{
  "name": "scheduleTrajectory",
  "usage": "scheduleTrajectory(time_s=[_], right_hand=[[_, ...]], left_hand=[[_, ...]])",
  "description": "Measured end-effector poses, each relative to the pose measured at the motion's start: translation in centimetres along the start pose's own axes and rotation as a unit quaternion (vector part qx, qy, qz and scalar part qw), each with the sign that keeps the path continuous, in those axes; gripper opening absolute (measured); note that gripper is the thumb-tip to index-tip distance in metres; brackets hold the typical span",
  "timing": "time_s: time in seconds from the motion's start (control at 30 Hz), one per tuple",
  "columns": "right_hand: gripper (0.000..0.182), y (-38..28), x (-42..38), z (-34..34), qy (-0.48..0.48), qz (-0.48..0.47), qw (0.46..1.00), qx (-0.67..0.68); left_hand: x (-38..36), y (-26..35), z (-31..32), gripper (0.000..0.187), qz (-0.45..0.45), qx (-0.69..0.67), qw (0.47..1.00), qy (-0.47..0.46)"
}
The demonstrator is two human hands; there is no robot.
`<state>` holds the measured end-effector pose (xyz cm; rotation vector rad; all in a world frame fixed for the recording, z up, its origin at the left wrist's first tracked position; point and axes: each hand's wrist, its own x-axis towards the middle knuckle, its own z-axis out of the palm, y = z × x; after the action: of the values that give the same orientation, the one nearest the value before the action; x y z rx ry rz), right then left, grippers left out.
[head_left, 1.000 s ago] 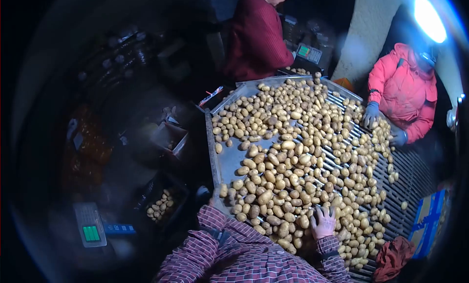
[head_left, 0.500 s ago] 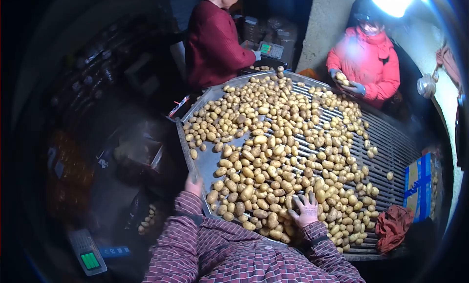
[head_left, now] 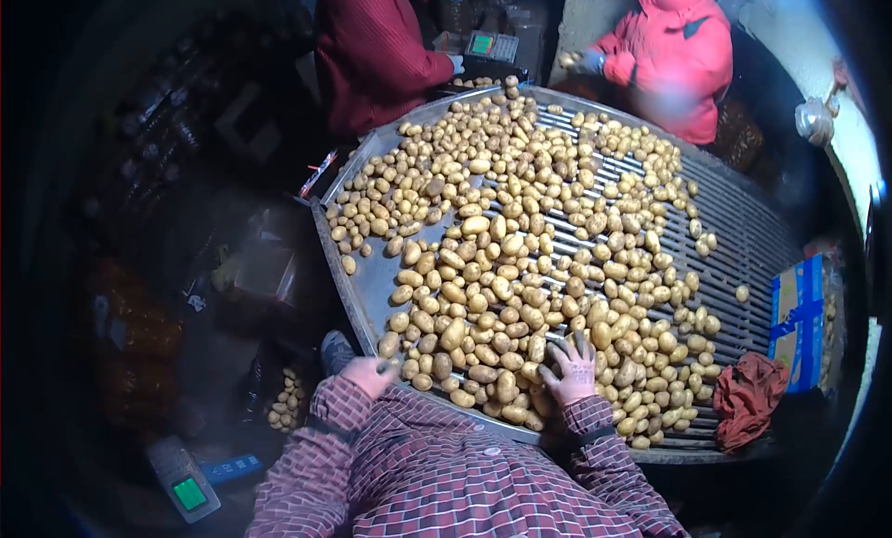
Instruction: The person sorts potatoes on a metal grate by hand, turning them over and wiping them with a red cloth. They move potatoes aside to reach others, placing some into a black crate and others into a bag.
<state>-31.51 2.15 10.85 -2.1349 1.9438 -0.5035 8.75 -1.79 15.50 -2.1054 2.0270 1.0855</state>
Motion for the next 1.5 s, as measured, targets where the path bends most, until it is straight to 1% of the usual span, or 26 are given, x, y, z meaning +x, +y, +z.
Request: scheduleTrajectory(time_s=[0.1, 0.13, 0.17, 0.2, 0.27, 0.33, 0.4, 0.47, 0.5, 0.57, 0.67, 0.73, 0.8, 0.83, 0.87, 0.9, 0.97, 1.0, 1.03, 1.07, 1.13, 1.17, 1.2, 1.27, 1.33, 1.5], right_hand=[[0.044, -0.1, 0.3, 0.5, 0.030, 0.012, 0.999, 0.002], [0.042, -0.3, 0.5, 0.5, 0.031, 0.014, 0.999, -0.006], [0.040, -1.2, 1.1, -0.1, 0.016, 0.031, 0.999, -0.031], [0.039, -2.2, 1.7, -0.5, 0.000, 0.045, 0.997, -0.058], [0.036, -4.2, 3.9, -0.3, 0.022, 0.005, 0.999, -0.032], [0.038, -7.7, 6.1, 0.8, -0.060, -0.007, 0.996, 0.066], [0.049, -12.1, 8.2, 2.0, -0.127, -0.026, 0.990, 0.054], [0.064, -15.6, 9.9, 4.3, -0.225, 0.042, 0.973, 0.002], [0.066, -16.2, 10.0, 6.6, -0.197, 0.032, 0.980, -0.019], [0.065, -15.9, 10.0, 10.3, -0.166, 0.000, 0.985, -0.035], [0.064, -13.4, 9.6, 9.3, -0.180, 0.042, 0.975, 0.121], [0.071, -8.9, 9.3, 10.0, -0.222, 0.106, 0.892, 0.379], [0.067, -6.9, 8.1, 6.2, -0.298, 0.182, 0.744, 0.570], [0.066, -7.3, 7.2, 4.5, -0.283, 0.207, 0.700, 0.622], [0.064, -7.2, 6.7, 3.4, -0.267, 0.229, 0.655, 0.668], [0.053, -5.7, 6.2, 4.0, -0.255, 0.254, 0.614, 0.703], [0.032, -3.7, 6.1, 6.4, -0.179, 0.116, 0.817, 0.535], [0.031, -5.7, 6.7, 4.2, -0.206, 0.236, 0.792, 0.524], [0.032, -5.6, 7.2, 3.8, -0.216, 0.104, 0.888, 0.392], [0.031, -3.1, 7.3, 7.8, -0.218, 0.113, 0.865, 0.438], [0.031, -7.1, 9.0, 5.1, -0.254, 0.139, 0.873, 0.392], [0.026, -8.1, 9.9, 6.0, -0.224, 0.115, 0.908, 0.334], [0.030, -8.9, 10.7, 7.6, -0.151, 0.002, 0.961, 0.233], [0.034, -12.8, 13.0, 6.3, -0.157, -0.120, 0.978, 0.068], [0.032, -14.5, 14.1, 10.5, -0.212, -0.125, 0.967, -0.071], [0.023, -15.9, 14.8, 12.3, -0.249, -0.105, 0.960, -0.073]], left_hand=[[-3.7, 0.2, 2.5, 0.047, 0.085, -0.042, 0.984, -0.148], [-4.3, 1.0, 3.7, 0.049, 0.117, 0.012, 0.975, -0.188], [-5.1, 1.9, 4.9, 0.050, 0.101, 0.005, 0.963, -0.249], [-5.3, 0.3, 8.0, 0.052, 0.117, 0.090, 0.957, -0.249], [-4.5, -0.8, 9.6, 0.054, 0.120, 0.060, 0.950, -0.281], [-2.2, -1.6, 10.7, 0.056, 0.079, 0.004, 0.927, -0.366], [-0.7, -2.4, 13.5, 0.059, 0.094, 0.049, 0.912, -0.395], [-0.7, -2.9, 17.5, 0.060, 0.147, 0.101, 0.910, -0.374], [-1.6, -0.8, 15.2, 0.059, 0.160, 0.109, 0.905, -0.378], [-2.7, 0.1, 13.0, 0.058, 0.128, 0.070, 0.936, -0.321], [-3.8, -1.1, 10.1, 0.041, 0.107, -0.058, 0.978, -0.168], [-3.5, -0.1, 6.9, 0.036, -0.005, -0.276, 0.958, -0.080], [-0.1, -2.1, 7.5, 0.040, 0.003, -0.226, 0.968, 0.108], [1.2, -2.0, 6.7, 0.049, 0.026, -0.083, 0.982, 0.166], [2.8, -1.6, 5.7, 0.060, 0.048, 0.056, 0.972, 0.223], [4.2, -1.5, 5.4, 0.069, 0.058, 0.119, 0.969, 0.206], [7.2, -1.9, 5.9, 0.081, 0.062, 0.194, 0.969, 0.141], [8.3, -1.7, 6.4, 0.080, 0.051, 0.198, 0.971, 0.123], [9.0, -1.5, 6.4, 0.080, 0.039, 0.203, 0.973, 0.102], [9.6, -1.4, 6.4, 0.079, 0.028, 0.211, 0.974, 0.081], [9.5, -0.1, 5.0, 0.080, -0.003, 0.187, 0.982, 0.039], [9.7, 0.3, 4.3, 0.081, -0.019, 0.179, 0.983, 0.017], [9.9, 0.8, 3.6, 0.082, -0.036, 0.173, 0.984, -0.005], [10.3, 1.5, 3.4, 0.080, -0.081, 0.163, 0.983, -0.010], [10.0, 2.2, 2.9, 0.077, -0.083, 0.160, 0.983, -0.023], [11.7, -0.5, 5.6, 0.071, -0.050, 0.150, 0.987, -0.006]])
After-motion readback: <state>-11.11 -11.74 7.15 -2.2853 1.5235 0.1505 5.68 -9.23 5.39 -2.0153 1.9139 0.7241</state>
